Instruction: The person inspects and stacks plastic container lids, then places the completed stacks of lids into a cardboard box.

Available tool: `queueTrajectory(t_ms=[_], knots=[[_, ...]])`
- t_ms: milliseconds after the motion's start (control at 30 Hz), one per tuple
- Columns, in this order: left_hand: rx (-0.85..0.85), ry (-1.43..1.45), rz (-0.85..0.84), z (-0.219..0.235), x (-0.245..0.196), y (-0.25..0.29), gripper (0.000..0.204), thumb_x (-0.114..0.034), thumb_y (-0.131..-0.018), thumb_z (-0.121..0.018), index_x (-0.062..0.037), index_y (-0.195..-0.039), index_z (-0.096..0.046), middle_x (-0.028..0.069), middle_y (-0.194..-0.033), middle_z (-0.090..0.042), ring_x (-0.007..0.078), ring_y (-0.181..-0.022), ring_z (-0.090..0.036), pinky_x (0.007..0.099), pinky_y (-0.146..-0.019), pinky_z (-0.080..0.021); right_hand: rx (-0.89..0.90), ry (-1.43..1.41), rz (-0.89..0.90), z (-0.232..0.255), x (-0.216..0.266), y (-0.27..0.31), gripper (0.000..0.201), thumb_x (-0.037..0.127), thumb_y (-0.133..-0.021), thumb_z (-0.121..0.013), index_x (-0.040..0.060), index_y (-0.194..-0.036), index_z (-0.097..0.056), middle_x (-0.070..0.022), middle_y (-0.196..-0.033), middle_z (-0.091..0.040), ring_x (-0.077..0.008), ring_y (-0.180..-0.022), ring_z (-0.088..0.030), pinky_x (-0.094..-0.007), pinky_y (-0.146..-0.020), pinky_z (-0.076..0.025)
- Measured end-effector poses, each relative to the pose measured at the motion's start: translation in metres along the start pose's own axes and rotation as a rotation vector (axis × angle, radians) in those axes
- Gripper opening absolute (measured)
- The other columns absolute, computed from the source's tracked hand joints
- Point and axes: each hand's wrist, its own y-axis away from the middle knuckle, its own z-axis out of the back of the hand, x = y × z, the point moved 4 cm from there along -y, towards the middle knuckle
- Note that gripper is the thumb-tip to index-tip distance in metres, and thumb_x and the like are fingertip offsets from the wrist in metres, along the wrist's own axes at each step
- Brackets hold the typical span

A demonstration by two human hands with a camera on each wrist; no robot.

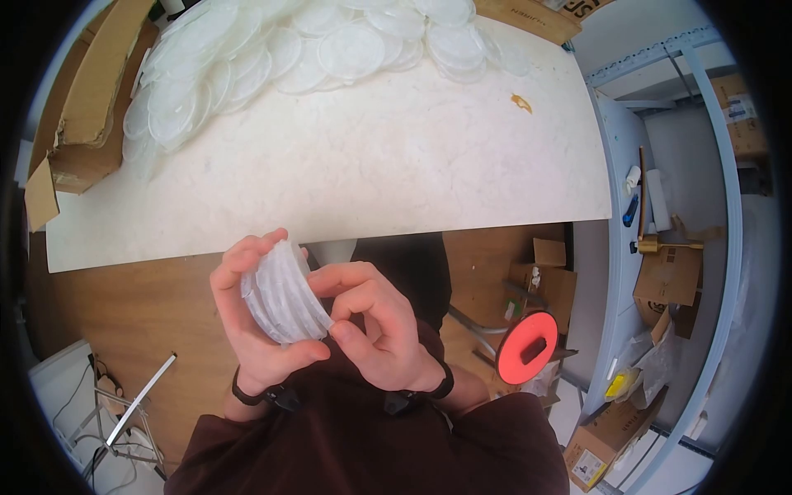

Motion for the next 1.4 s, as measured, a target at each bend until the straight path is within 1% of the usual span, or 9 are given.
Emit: queueTrajectory(t_ms=[100, 500, 667, 767, 867, 1033, 1233, 1300, 1400], knots=[[-0.052, -0.005, 0.127, 0.001, -0.001, 0.003, 0.123, -0.037, -0.066, -0.116, -0.0084, -0.163, -0.045, 0.0181, -0.156, -0.048, 0.0416, -0.149, -0.054, 0.0559, -0.118, -0.050, 0.000, 0.001, -0.002, 0.001, 0.001, 0.000, 0.028, 0.027, -0.120, -0.062, 0.0004, -0.113, -0.060, -0.0272, -0.148, -0.060, -0.0315, -0.133, -0.066, -0.0511, -0.113, -0.055], [0.065, -0.139, -0.017, 0.003, 0.004, -0.005, 0.118, -0.052, -0.070, -0.111, -0.0120, -0.161, -0.048, 0.0237, -0.171, -0.038, 0.0404, -0.156, -0.048, 0.0556, -0.118, -0.055, -0.030, 0.034, 0.031, -0.001, 0.001, -0.005, 0.015, 0.015, -0.113, -0.069, 0.0023, -0.119, -0.066, -0.0236, -0.142, -0.068, -0.0292, -0.124, -0.068, -0.0438, -0.107, -0.055], [0.116, -0.121, 0.063, 0.000, 0.003, -0.005, 0.142, -0.066, -0.069, -0.107, -0.0071, -0.175, -0.034, 0.0248, -0.175, -0.040, 0.0391, -0.156, -0.049, 0.0552, -0.120, -0.054, 0.059, 0.173, 0.115, 0.001, 0.000, -0.008, 0.026, 0.007, -0.106, -0.070, 0.0006, -0.130, -0.071, -0.0228, -0.140, -0.069, -0.0334, -0.124, -0.068, -0.0445, -0.106, -0.056], [0.054, -0.012, 0.068, -0.005, 0.001, -0.006, 0.144, -0.060, -0.080, -0.103, -0.0030, -0.183, -0.021, 0.0241, -0.175, -0.041, 0.0383, -0.156, -0.051, 0.0513, -0.120, -0.050, 0.143, 0.275, 0.158, -0.007, 0.003, -0.011, 0.032, 0.023, -0.107, -0.074, 0.0026, -0.132, -0.073, -0.0208, -0.141, -0.071, -0.0416, -0.133, -0.067, -0.0526, -0.110, -0.056], [-0.114, 0.213, 0.333, -0.012, -0.003, -0.009, 0.143, -0.066, -0.087, -0.095, -0.0046, -0.185, -0.010, 0.0227, -0.177, -0.039, 0.0375, -0.156, -0.051, 0.0507, -0.122, -0.050, 0.053, 0.563, 0.269, -0.022, 0.014, -0.016, 0.056, 0.001, -0.080, -0.086, 0.0084, -0.134, -0.076, -0.0135, -0.144, -0.071, -0.0417, -0.139, -0.065, -0.0509, -0.107, -0.060], [-0.102, 0.376, 0.471, -0.014, -0.005, -0.026, 0.141, -0.070, -0.093, -0.088, -0.0061, -0.185, -0.002, 0.0211, -0.180, -0.035, 0.0370, -0.162, -0.045, 0.0521, -0.127, -0.045, -0.028, 0.800, 0.428, -0.021, 0.004, -0.025, 0.061, -0.002, -0.074, -0.084, 0.0102, -0.133, -0.076, -0.0131, -0.142, -0.072, -0.0396, -0.131, -0.070, -0.0498, -0.101, -0.064], [-0.011, 0.140, 0.253, 0.024, 0.009, -0.061, 0.115, -0.058, -0.105, -0.080, -0.0032, -0.184, -0.018, 0.0227, -0.183, -0.036, 0.0384, -0.167, -0.040, 0.0509, -0.135, -0.035, 0.059, 1.009, 0.480, 0.005, 0.007, -0.074, 0.050, 0.000, -0.078, -0.084, 0.0071, -0.127, -0.078, -0.0115, -0.135, -0.075, -0.0370, -0.129, -0.072, -0.0447, -0.100, -0.066], [0.042, -0.561, 0.264, 0.038, 0.006, -0.076, 0.096, -0.044, -0.107, -0.080, -0.0004, -0.179, -0.034, 0.0246, -0.180, -0.041, 0.0409, -0.168, -0.039, 0.0511, -0.136, -0.033, 0.124, 1.082, 0.438, 0.011, -0.003, -0.084, 0.046, 0.003, -0.081, -0.085, 0.0071, -0.127, -0.078, -0.0111, -0.135, -0.075, -0.0367, -0.132, -0.070, -0.0455, -0.104, -0.064], [0.153, -0.666, 0.252, 0.045, 0.004, -0.082, 0.087, -0.027, -0.099, -0.085, 0.0011, -0.171, -0.046, 0.0254, -0.176, -0.047, 0.0430, -0.164, -0.043, 0.0520, -0.136, -0.034, 0.232, 1.124, 0.368, 0.014, 0.001, -0.094, 0.039, 0.008, -0.087, -0.085, 0.0070, -0.126, -0.079, -0.0109, -0.135, -0.075, -0.0363, -0.137, -0.067, -0.0475, -0.111, -0.060]])
